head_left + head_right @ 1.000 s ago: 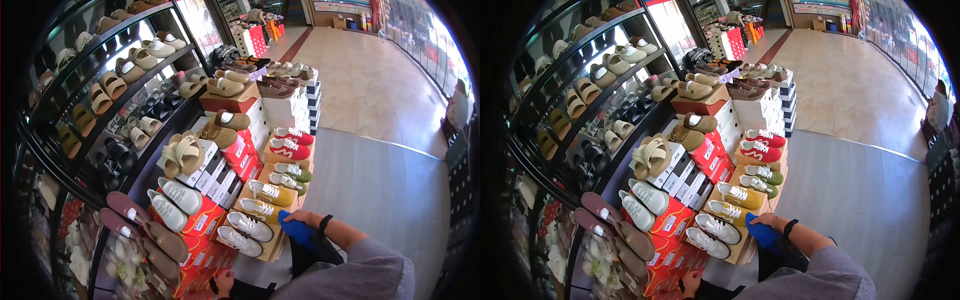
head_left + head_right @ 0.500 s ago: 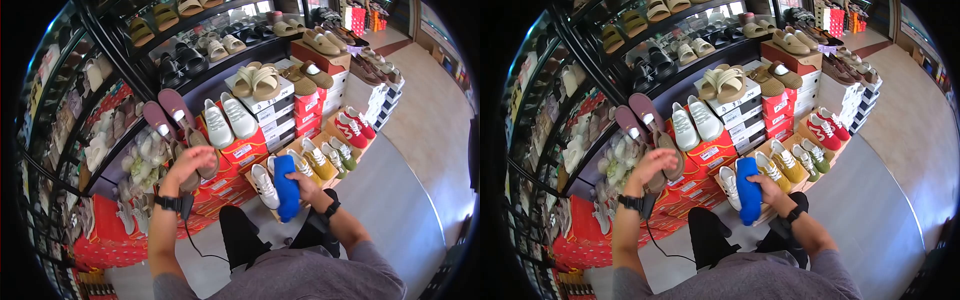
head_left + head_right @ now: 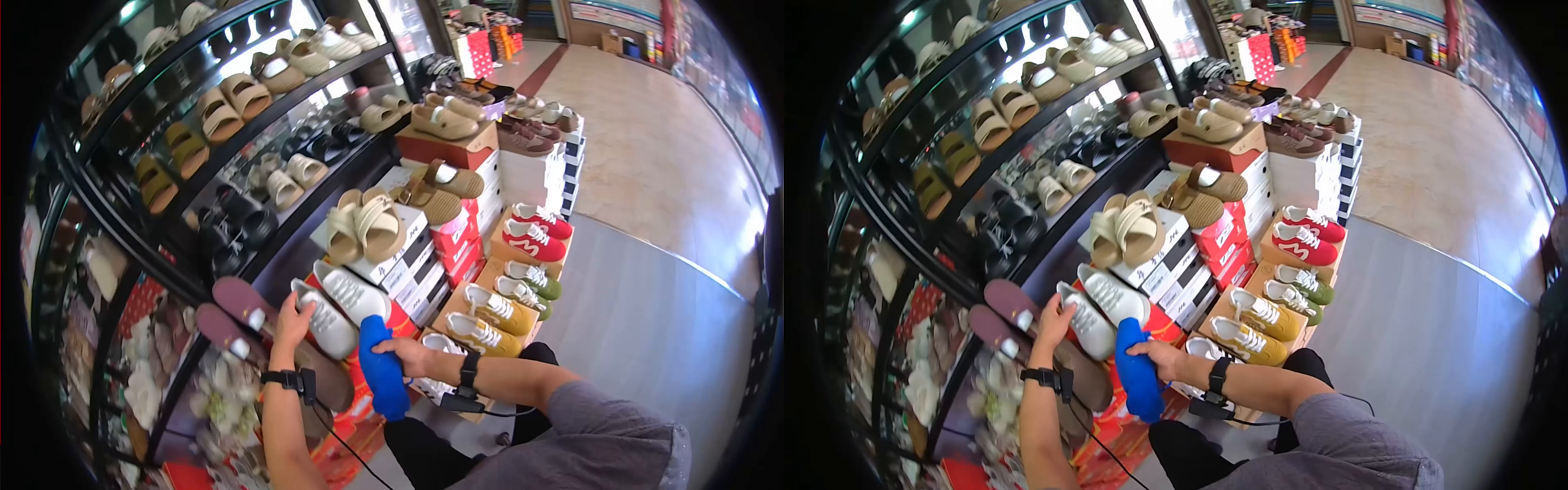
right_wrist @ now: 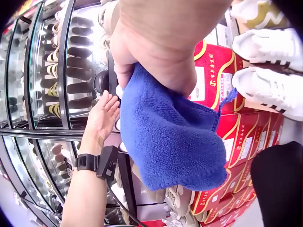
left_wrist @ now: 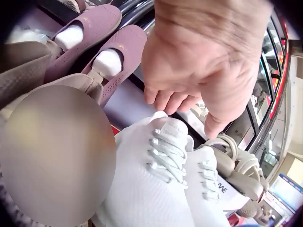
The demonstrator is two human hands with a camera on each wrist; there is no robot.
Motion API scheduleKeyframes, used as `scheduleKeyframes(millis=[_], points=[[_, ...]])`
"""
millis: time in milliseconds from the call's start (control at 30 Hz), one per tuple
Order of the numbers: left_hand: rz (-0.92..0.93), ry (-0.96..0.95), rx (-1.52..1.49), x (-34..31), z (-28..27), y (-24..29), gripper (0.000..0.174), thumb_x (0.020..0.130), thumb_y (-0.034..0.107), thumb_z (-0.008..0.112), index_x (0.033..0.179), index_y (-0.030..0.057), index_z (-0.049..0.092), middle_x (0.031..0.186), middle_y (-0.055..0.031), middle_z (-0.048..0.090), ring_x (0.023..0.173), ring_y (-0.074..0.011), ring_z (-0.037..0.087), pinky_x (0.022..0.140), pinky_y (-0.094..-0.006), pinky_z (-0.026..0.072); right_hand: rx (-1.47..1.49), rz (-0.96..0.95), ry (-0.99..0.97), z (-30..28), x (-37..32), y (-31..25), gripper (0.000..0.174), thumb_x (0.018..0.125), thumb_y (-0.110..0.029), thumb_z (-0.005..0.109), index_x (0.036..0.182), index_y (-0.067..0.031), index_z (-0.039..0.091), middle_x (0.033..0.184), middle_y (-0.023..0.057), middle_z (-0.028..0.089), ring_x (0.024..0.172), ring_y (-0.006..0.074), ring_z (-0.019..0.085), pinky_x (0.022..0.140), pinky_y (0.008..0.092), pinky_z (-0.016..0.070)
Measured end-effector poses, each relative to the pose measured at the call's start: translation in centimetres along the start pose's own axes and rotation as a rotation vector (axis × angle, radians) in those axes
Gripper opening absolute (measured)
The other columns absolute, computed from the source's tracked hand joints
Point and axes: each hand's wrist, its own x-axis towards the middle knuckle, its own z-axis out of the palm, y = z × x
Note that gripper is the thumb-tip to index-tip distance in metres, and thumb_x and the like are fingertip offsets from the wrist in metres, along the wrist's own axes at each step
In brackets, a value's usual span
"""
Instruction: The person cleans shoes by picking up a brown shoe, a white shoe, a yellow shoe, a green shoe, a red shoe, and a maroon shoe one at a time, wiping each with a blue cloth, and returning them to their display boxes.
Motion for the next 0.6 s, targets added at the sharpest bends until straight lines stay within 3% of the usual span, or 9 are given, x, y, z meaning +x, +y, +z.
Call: scheduleKeyframes(millis=[33, 67, 100, 200, 267, 300, 433, 600], points=[[-0.051, -0.074, 0.027, 0.5, 0.1, 0.1, 0.066, 0.078, 0.034, 0.065, 0.125, -0.0062, 0.042, 0.125, -0.0263, 0.047, 0.119, -0.0357, 0.044, 0.098, -0.0375, 0.0359, 0.007, -0.007, -0.021, 0.5, 0.6, -0.1, 0.036, 0.076, -0.015, 0.066, 0.108, -0.0012, 0.056, 0.1, 0.0123, 0.063, 0.089, 0.0254, 0.06, 0.086, 0.0401, 0.0465], [0.008, -0.071, 0.087, 1.2, 1.0, -1.1, 0.066, 0.077, 0.034, 0.066, 0.125, -0.0047, 0.042, 0.121, -0.0257, 0.05, 0.115, -0.0356, 0.048, 0.096, -0.0375, 0.0382, 0.013, -0.009, -0.04, 1.0, 1.1, -0.2, 0.037, 0.076, -0.015, 0.066, 0.109, -0.0009, 0.055, 0.102, 0.0128, 0.062, 0.09, 0.0259, 0.06, 0.087, 0.0403, 0.046], [-0.004, -0.116, 0.125, 1.3, 0.9, -0.3, 0.066, 0.076, 0.034, 0.066, 0.125, -0.0033, 0.042, 0.121, -0.0253, 0.051, 0.113, -0.0357, 0.049, 0.095, -0.0377, 0.0389, -0.006, -0.017, -0.082, 1.3, 1.7, -0.1, 0.044, 0.075, -0.021, 0.066, 0.113, -0.0026, 0.053, 0.106, 0.015, 0.059, 0.096, 0.0298, 0.057, 0.088, 0.049, 0.0429], [-0.01, -0.115, 0.126, 1.4, 1.5, 0.3, 0.06, 0.072, 0.033, 0.069, 0.118, 0.0003, 0.049, 0.111, -0.0232, 0.057, 0.103, -0.0346, 0.055, 0.088, -0.0383, 0.0434, 0.035, -0.076, -0.105, 1.5, 3.1, 0.7, 0.044, 0.076, -0.018, 0.066, 0.114, -0.002, 0.051, 0.108, 0.0159, 0.058, 0.098, 0.0296, 0.056, 0.088, 0.0479, 0.044], [-0.044, -0.161, 0.053, 1.6, 1.5, 0.0, 0.049, 0.07, 0.03, 0.071, 0.105, 0.0003, 0.056, 0.099, -0.0212, 0.062, 0.093, -0.0331, 0.059, 0.081, -0.0387, 0.0458, 0.052, -0.09, -0.088, 1.8, 3.1, 0.9, 0.048, 0.076, -0.016, 0.066, 0.117, -0.0026, 0.047, 0.108, 0.016, 0.057, 0.098, 0.0295, 0.056, 0.088, 0.0459, 0.045], [-0.007, -0.101, 0.033, 1.5, 1.6, -0.1, 0.037, 0.068, 0.027, 0.072, 0.091, -0.0004, 0.06, 0.087, -0.0196, 0.064, 0.082, -0.0325, 0.062, 0.073, -0.0385, 0.0472, 0.058, -0.112, -0.046, 2.6, 2.4, 1.0, 0.045, 0.076, -0.016, 0.066, 0.116, -0.0019, 0.049, 0.107, 0.0153, 0.058, 0.096, 0.0282, 0.057, 0.087, 0.0436, 0.046], [0.013, -0.103, -0.008, 1.0, 1.0, 0.3, 0.033, 0.068, 0.022, 0.072, 0.087, -0.0011, 0.06, 0.082, -0.0191, 0.064, 0.077, -0.0322, 0.063, 0.07, -0.0379, 0.0476, 0.064, -0.13, -0.006, 3.2, 2.0, 1.2, 0.045, 0.077, -0.016, 0.066, 0.116, -0.0024, 0.049, 0.106, 0.0138, 0.058, 0.094, 0.0264, 0.058, 0.086, 0.0406, 0.0468], [0.072, 0.057, -0.121, -1.6, -2.9, 4.3, 0.03, 0.067, 0.018, 0.073, 0.082, -0.0028, 0.057, 0.077, -0.0183, 0.061, 0.07, -0.0278, 0.06, 0.066, -0.0356, 0.0458, -0.009, -0.171, -0.107, 4.6, -0.5, 0.6, 0.05, 0.076, -0.015, 0.067, 0.119, -0.005, 0.044, 0.107, 0.013, 0.056, 0.098, 0.0262, 0.056, 0.087, 0.0405, 0.0464]])
